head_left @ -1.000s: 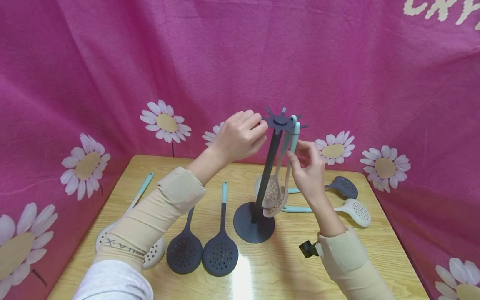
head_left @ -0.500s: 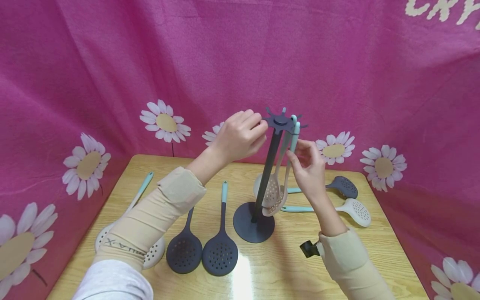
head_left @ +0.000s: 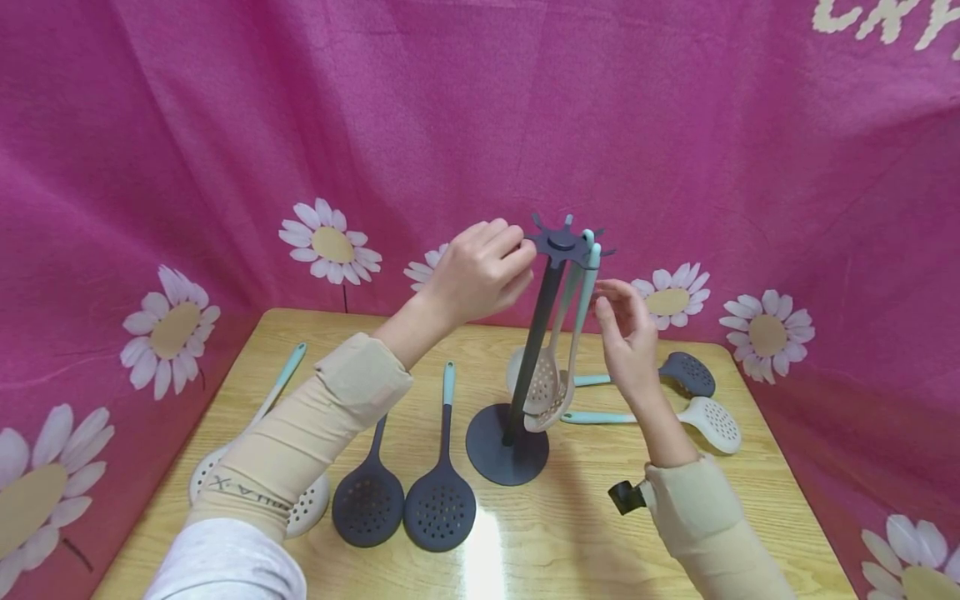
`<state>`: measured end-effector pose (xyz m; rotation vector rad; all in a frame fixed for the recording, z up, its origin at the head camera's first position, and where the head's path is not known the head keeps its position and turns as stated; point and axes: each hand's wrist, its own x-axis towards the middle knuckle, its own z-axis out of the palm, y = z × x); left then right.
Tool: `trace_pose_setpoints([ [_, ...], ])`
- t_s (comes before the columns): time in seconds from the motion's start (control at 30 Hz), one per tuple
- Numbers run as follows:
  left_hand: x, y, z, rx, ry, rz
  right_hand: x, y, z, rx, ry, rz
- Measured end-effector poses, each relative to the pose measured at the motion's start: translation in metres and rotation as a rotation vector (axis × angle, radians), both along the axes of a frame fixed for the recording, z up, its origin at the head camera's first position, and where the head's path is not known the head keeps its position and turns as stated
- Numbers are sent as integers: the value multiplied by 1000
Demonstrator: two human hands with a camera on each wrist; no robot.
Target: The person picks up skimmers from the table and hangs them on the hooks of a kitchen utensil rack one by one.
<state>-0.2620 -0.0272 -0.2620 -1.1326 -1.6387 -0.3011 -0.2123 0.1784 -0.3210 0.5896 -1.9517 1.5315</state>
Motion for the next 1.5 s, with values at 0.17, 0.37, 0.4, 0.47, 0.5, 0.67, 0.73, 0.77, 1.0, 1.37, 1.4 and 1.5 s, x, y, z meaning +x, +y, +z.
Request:
trace_pose_setpoints([
  [0.17, 0, 1, 0, 1, 1, 0, -12, 13, -19, 114, 47, -137],
  [0.37, 0, 1, 0, 2, 0, 2, -43, 46, -74, 316, 22, -239],
  [0.4, 0, 1, 0, 3, 1, 2, -45, 50, -80, 350, 4, -243],
  [0.47, 0, 1, 0, 4, 1, 3, -49, 58, -92, 420, -40, -248],
  [0.5, 0, 1, 0, 3, 2, 4, -50, 61, -98, 460, -63, -248],
  [0.67, 1, 1, 0, 3, 6, 5, -54, 77, -126, 684, -154, -241],
  [0.73, 1, 1, -1, 3, 7, 4, -55, 83, -135, 769, -151, -232],
  [0.77, 1, 1, -1, 4, 8, 4, -55, 86, -139, 810, -146, -224],
  [1.0, 1, 1, -1, 5, 12, 2, -54, 99, -161, 1046, -195, -143],
  [1.37, 1, 1, -3, 9, 14, -1, -53, 104, -195, 1102, -254, -123],
  [1.4, 1, 2, -3, 9, 16, -2, -53, 104, -198, 1095, -255, -128],
  [1.5, 1, 3, -3, 11, 19, -4, -52, 102, -203, 1083, -289, -125],
])
